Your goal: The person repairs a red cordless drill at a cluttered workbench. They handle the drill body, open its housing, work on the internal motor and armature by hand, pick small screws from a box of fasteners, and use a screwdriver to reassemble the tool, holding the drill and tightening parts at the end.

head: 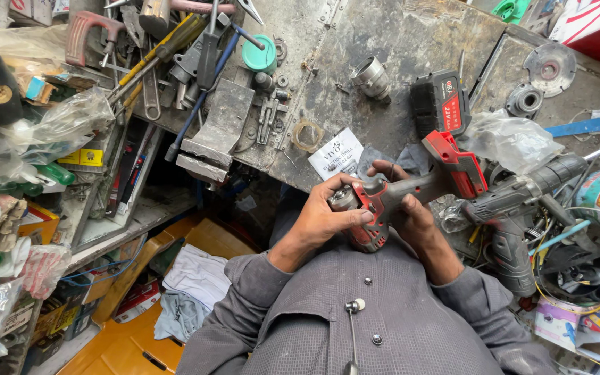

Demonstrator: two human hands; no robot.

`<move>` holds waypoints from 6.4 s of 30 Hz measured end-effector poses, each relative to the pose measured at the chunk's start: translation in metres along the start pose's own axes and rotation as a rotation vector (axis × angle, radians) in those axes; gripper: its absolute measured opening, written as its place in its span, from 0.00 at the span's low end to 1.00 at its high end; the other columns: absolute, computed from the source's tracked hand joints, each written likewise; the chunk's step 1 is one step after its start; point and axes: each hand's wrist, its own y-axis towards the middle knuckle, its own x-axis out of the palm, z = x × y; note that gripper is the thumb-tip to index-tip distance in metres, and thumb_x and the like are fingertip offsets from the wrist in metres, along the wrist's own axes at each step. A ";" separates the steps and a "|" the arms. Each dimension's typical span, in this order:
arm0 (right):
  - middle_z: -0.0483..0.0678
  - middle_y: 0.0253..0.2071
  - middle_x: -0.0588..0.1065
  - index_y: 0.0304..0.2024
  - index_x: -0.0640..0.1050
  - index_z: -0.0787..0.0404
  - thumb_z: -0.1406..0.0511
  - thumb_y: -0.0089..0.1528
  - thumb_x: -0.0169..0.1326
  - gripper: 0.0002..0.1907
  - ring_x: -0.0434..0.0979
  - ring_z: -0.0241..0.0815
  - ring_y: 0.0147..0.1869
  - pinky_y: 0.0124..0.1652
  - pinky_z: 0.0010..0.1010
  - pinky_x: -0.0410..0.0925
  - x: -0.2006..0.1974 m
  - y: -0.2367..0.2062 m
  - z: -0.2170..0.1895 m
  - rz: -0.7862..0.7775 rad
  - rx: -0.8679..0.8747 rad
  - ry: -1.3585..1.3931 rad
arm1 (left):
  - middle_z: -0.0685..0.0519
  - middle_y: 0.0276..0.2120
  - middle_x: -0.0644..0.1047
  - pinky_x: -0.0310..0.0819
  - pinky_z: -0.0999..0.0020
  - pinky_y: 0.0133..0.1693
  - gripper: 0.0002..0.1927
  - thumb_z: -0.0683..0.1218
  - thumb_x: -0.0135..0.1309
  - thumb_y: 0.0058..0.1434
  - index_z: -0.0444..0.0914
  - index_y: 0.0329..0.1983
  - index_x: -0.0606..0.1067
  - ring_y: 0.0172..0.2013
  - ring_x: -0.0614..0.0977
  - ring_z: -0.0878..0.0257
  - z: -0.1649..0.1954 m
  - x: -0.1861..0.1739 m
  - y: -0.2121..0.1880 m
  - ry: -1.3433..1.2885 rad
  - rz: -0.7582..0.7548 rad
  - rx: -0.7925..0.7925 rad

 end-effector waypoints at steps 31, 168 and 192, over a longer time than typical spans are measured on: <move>0.53 0.53 0.71 0.60 0.63 0.58 0.60 0.65 0.62 0.28 0.73 0.45 0.60 0.61 0.38 0.69 0.018 0.005 0.000 -0.004 -0.155 0.147 | 0.52 0.47 0.75 0.74 0.69 0.53 0.22 0.39 0.67 0.58 0.35 0.52 0.71 0.48 0.77 0.68 -0.002 0.012 0.002 0.055 -0.025 0.022; 0.64 0.62 0.75 0.51 0.78 0.65 0.66 0.63 0.67 0.17 0.78 0.63 0.60 0.54 0.43 0.71 -0.142 -0.251 0.011 1.881 -0.651 -1.370 | 0.49 0.51 0.72 0.75 0.67 0.49 0.17 0.42 0.59 0.65 0.33 0.56 0.74 0.47 0.79 0.61 -0.038 -0.049 0.016 1.057 0.220 0.329; 0.56 0.43 0.76 0.43 0.77 0.65 0.70 0.66 0.67 0.10 0.77 0.61 0.48 0.46 0.47 0.68 -0.115 -0.260 0.099 1.848 -0.387 -1.644 | 0.47 0.50 0.73 0.74 0.63 0.51 0.15 0.42 0.61 0.61 0.36 0.51 0.77 0.52 0.77 0.54 -0.003 -0.042 0.010 1.171 0.172 0.440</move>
